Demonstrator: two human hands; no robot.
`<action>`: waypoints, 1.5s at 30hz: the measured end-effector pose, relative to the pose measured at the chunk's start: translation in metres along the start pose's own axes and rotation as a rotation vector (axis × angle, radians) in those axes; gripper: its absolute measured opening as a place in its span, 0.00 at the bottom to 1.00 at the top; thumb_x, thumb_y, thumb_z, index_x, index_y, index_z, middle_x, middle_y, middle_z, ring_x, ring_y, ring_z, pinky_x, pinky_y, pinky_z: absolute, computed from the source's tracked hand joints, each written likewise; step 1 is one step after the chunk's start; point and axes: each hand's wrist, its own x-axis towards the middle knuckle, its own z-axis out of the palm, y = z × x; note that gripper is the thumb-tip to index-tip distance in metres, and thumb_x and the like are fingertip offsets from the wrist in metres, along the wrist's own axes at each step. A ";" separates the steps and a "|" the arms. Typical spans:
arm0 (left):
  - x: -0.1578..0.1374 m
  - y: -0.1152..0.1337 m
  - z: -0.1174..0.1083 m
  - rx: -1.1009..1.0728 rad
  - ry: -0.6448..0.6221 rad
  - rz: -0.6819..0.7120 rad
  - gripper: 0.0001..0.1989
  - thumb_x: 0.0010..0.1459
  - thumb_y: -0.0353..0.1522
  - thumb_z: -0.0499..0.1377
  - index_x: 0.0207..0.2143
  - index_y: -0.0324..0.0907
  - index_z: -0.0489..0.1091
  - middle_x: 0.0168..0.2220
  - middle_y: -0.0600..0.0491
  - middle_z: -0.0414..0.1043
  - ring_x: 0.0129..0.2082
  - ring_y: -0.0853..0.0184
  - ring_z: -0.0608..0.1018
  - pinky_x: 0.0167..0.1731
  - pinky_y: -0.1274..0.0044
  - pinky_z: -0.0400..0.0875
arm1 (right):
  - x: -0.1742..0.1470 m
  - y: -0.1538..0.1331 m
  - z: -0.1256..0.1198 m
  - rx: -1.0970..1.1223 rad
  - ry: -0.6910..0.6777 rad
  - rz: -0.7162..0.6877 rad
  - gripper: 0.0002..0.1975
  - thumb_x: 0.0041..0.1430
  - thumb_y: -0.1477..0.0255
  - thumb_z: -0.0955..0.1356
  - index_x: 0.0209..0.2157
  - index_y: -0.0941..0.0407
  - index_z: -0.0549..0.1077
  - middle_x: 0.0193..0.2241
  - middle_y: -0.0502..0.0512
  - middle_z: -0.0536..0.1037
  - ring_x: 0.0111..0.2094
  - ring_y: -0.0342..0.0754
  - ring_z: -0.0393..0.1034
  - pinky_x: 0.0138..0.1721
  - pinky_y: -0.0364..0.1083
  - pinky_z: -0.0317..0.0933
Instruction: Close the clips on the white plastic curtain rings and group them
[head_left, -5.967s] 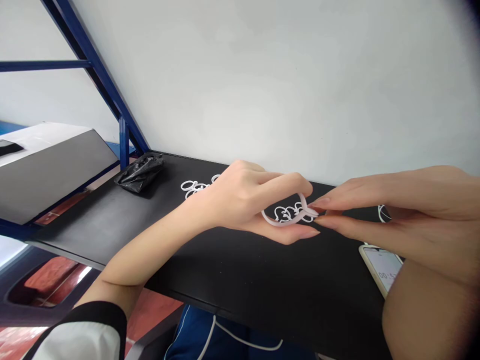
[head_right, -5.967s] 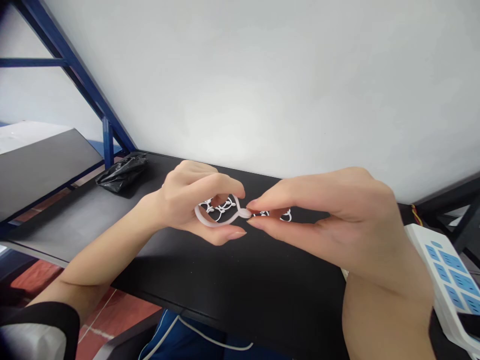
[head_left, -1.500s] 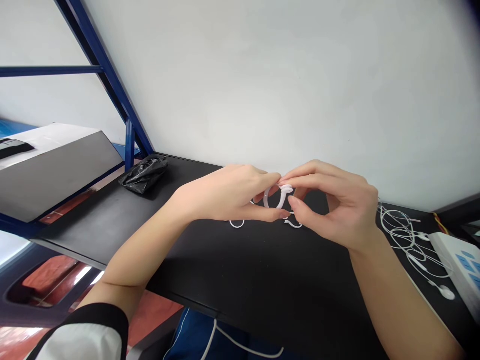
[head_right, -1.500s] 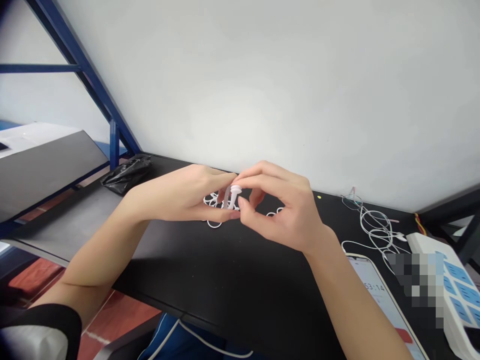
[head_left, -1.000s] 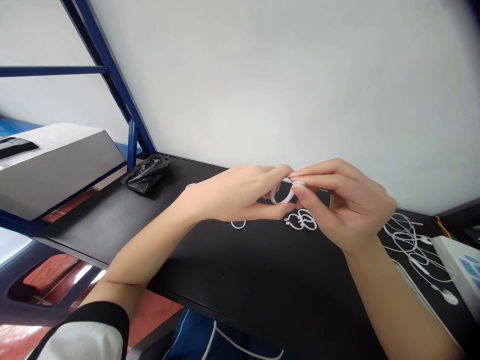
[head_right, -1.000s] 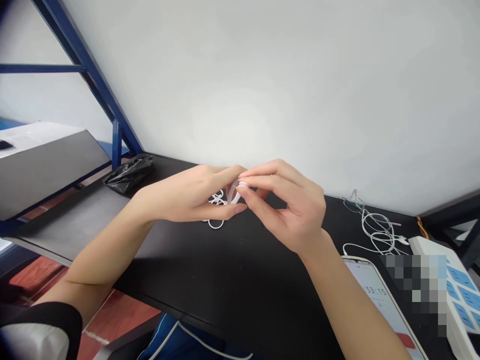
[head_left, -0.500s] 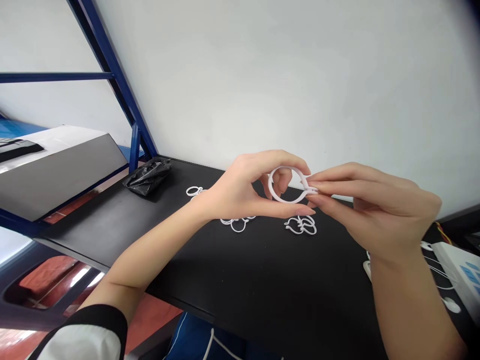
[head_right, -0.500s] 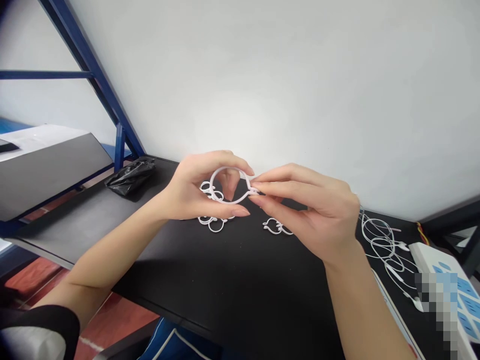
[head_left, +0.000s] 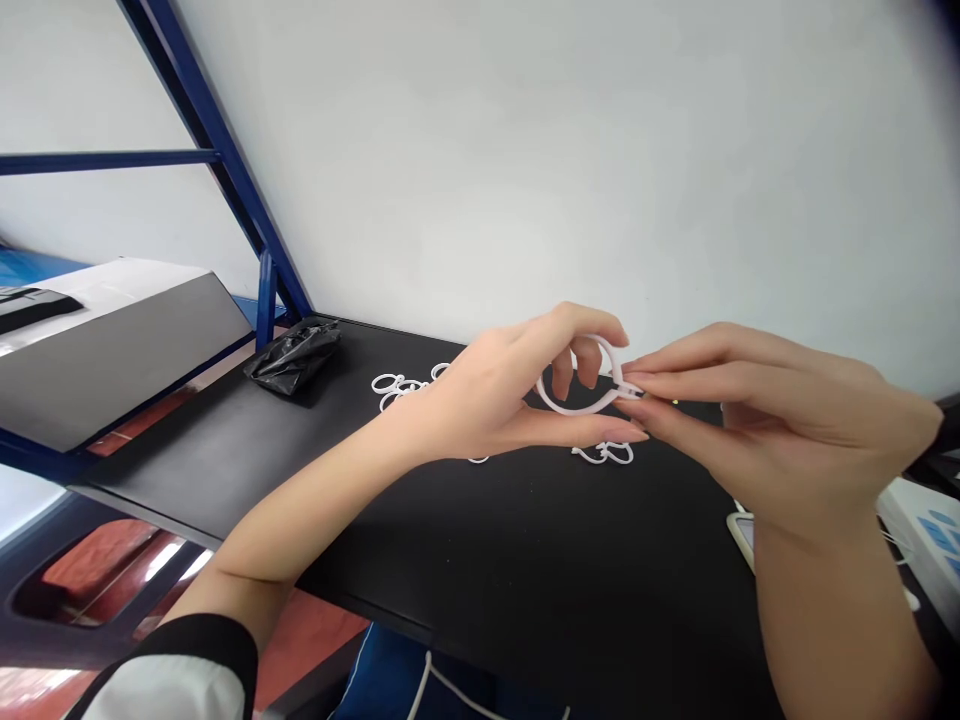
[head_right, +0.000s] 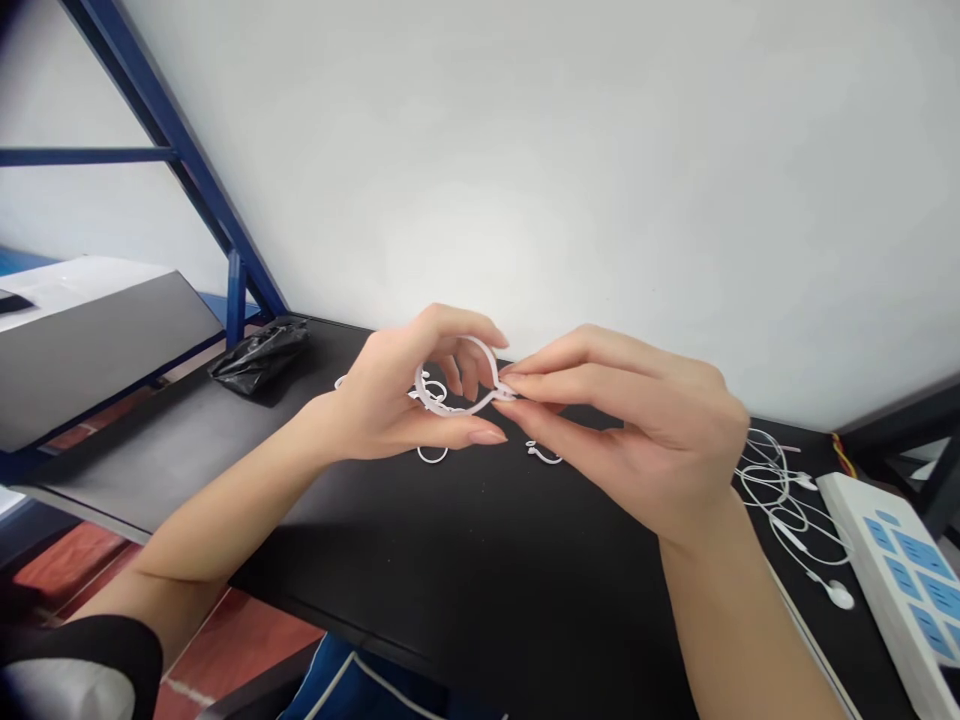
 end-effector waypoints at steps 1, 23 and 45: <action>0.000 -0.001 0.000 0.025 0.012 0.015 0.24 0.55 0.43 0.66 0.48 0.41 0.64 0.33 0.55 0.71 0.29 0.74 0.75 0.29 0.82 0.72 | 0.000 0.000 0.001 -0.008 0.014 0.000 0.15 0.50 0.83 0.75 0.34 0.48 0.80 0.31 0.49 0.81 0.26 0.46 0.75 0.21 0.46 0.67; 0.001 -0.006 0.004 0.294 0.196 0.245 0.20 0.56 0.44 0.64 0.40 0.41 0.63 0.20 0.65 0.62 0.17 0.80 0.64 0.18 0.86 0.59 | 0.008 -0.013 -0.007 -0.058 -0.085 0.038 0.11 0.53 0.83 0.73 0.27 0.50 0.79 0.28 0.48 0.81 0.24 0.44 0.75 0.19 0.43 0.67; 0.003 0.001 0.002 0.348 0.188 0.236 0.18 0.60 0.46 0.61 0.37 0.41 0.64 0.17 0.67 0.55 0.13 0.80 0.58 0.15 0.85 0.56 | 0.010 -0.017 -0.010 -0.030 -0.119 0.094 0.13 0.55 0.83 0.71 0.29 0.48 0.79 0.30 0.48 0.82 0.23 0.46 0.76 0.19 0.47 0.68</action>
